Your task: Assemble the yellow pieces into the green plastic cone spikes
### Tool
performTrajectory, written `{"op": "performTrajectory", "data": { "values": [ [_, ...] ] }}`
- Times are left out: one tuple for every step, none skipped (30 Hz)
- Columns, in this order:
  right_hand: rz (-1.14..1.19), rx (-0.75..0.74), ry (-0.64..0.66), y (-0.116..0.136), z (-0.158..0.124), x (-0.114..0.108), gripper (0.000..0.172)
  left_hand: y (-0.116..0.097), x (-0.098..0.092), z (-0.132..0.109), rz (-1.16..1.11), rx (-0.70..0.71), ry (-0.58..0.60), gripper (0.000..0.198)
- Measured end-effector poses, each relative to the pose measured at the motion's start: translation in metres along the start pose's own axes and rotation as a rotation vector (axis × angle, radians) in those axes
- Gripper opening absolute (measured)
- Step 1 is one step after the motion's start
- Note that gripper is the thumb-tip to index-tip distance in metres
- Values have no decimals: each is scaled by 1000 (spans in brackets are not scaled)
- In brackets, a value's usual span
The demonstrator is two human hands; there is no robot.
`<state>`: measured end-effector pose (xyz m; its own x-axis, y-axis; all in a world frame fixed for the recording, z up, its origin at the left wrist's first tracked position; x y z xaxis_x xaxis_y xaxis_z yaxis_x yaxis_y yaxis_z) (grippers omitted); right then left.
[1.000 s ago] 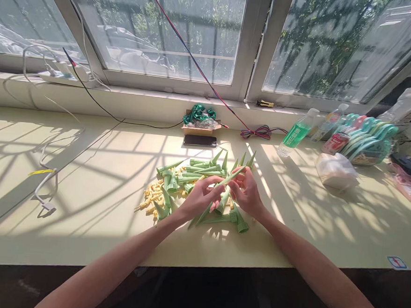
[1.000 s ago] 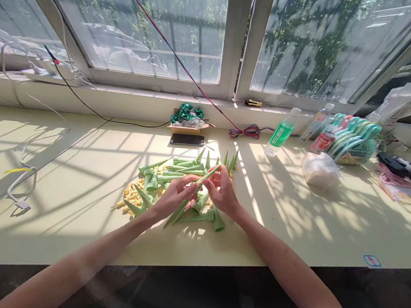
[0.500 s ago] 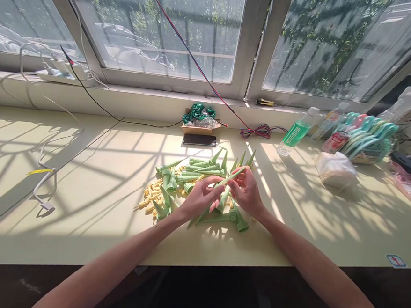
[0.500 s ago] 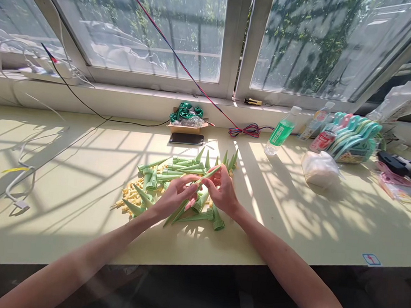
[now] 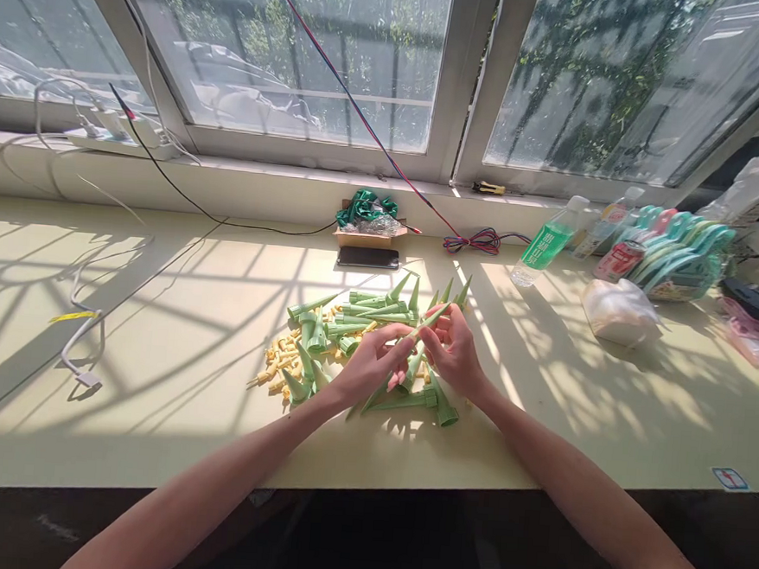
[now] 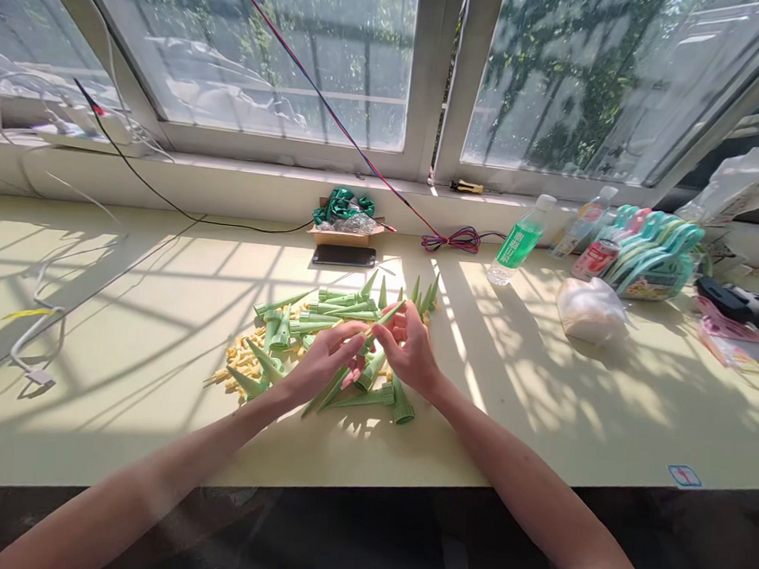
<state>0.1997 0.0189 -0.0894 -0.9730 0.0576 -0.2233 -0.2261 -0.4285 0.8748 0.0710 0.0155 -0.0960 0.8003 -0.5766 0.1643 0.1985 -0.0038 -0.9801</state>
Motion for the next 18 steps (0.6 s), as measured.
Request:
{"op": "performTrajectory", "data": {
  "values": [
    [-1,-1,3,0,0,0,28,0,0,0,15,-3,-5,42],
    [-2,-2,5,1,0,0,27,1,0,0,32,-7,-9,42],
    [-4,-1,6,1,0,0,26,1,0,-1,48,-11,-12,42],
    [-6,1,5,0,0,0,25,2,0,-1,61,-14,-13,41],
    [-8,6,4,0,0,0,25,2,0,-1,69,-17,-14,41],
    [-10,12,4,-1,0,0,25,2,0,-1,74,-21,-14,41],
    [-11,20,4,-1,0,-1,25,2,0,-1,78,-23,-17,42],
    [-10,26,3,-2,0,-1,26,2,1,-1,82,-25,-21,42],
    [-10,31,4,-3,0,-1,26,2,1,-1,87,-24,-26,42],
    [-10,34,5,-3,0,-1,26,1,1,-1,91,-22,-29,42],
    [-13,36,6,-3,0,-1,27,1,1,-1,95,-18,-29,41],
    [-16,37,5,-3,0,-1,27,0,2,-2,100,-15,-26,40],
    [-20,39,4,-4,0,-1,28,-1,3,-2,104,-14,-19,39],
    [-24,41,3,-4,0,-1,28,-2,3,-2,109,-15,-12,38],
    [-25,41,2,-4,0,-1,28,-2,4,-2,113,-19,-8,38],
    [-26,41,2,-4,0,-1,28,-2,4,-2,119,-23,-9,38],
    [-25,39,5,-4,0,-1,29,-3,4,-2,124,-26,-13,38],
    [-24,36,9,-4,0,-1,29,-3,4,-2,128,-27,-16,39]
  ]
}}
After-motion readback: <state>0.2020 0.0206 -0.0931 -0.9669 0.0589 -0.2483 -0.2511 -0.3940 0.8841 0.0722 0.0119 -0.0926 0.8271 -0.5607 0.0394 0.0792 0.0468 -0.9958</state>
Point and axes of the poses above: each hand's wrist, its own z-axis towards the middle knuckle, its own x-axis out of the palm, y = z × x, the point moved 7 cm from there along z, towards the middle knuckle, and after that the axes turned 11 degrees about -z, right-handed, at the moved point
